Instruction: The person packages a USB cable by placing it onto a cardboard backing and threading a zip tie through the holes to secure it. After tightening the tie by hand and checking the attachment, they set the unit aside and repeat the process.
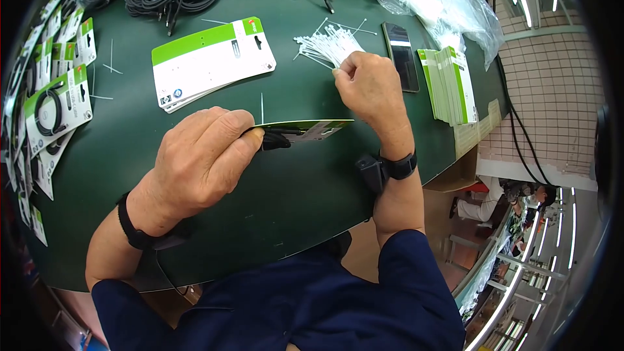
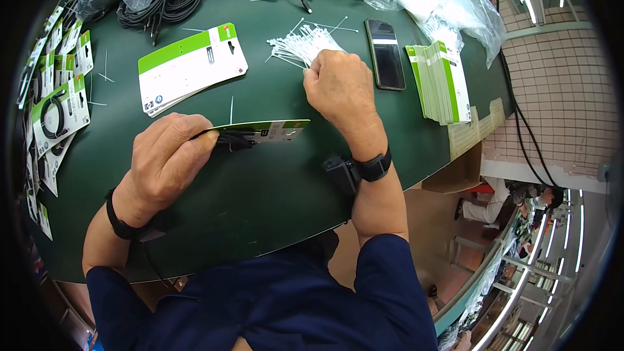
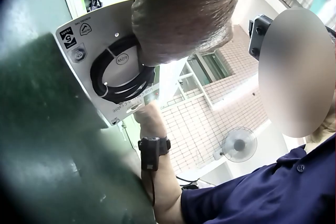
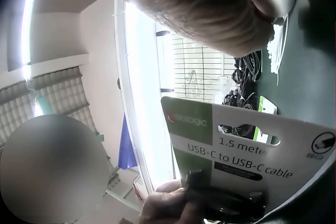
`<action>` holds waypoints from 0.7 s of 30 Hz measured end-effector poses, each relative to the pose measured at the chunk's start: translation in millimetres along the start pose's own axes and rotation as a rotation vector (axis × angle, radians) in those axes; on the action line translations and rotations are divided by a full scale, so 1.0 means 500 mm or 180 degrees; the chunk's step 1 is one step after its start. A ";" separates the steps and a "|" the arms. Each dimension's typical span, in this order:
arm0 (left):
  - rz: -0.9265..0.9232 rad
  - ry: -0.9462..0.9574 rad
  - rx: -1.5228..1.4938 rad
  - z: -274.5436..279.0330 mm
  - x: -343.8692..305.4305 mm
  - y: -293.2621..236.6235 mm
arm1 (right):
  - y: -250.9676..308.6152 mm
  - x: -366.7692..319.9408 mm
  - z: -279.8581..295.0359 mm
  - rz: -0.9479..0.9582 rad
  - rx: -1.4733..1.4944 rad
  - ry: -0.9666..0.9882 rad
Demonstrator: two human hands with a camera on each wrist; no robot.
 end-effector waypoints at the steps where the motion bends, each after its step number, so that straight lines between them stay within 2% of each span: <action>1: -0.0017 -0.0025 -0.0001 0.000 0.000 0.000 | 0.001 0.000 0.008 0.0028 0.0132 -0.0107; 2: -0.0047 -0.0037 -0.0002 0.000 0.001 0.000 | -0.001 0.001 0.013 0.0003 0.0171 -0.0144; 5: -0.0073 0.0060 -0.0031 0.002 0.006 -0.004 | -0.010 0.006 0.019 0.0042 0.1262 -0.0088; 6: -0.0076 0.0112 -0.0056 0.001 0.009 -0.004 | -0.021 0.010 0.019 -0.0049 0.1343 -0.0180; 9: -0.0185 0.0195 -0.0120 -0.006 0.011 -0.010 | -0.039 0.016 -0.009 -0.0105 0.2979 0.0067; 14: -0.0250 0.0205 -0.0133 -0.019 0.017 -0.012 | -0.001 -0.001 0.019 -0.0236 0.3736 0.0001; 21: -0.0339 0.0284 -0.0165 -0.036 0.039 -0.012 | 0.017 0.003 0.012 0.0169 0.4203 0.0309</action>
Point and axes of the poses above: each hand's wrist, its own x-axis towards the middle knuckle, its own z-axis out of the back of the hand, y = z × x, the point moved 5 cm from there along x, towards the middle knuckle, and after that the axes turned 4 degrees about z, right-handed, at the moved point
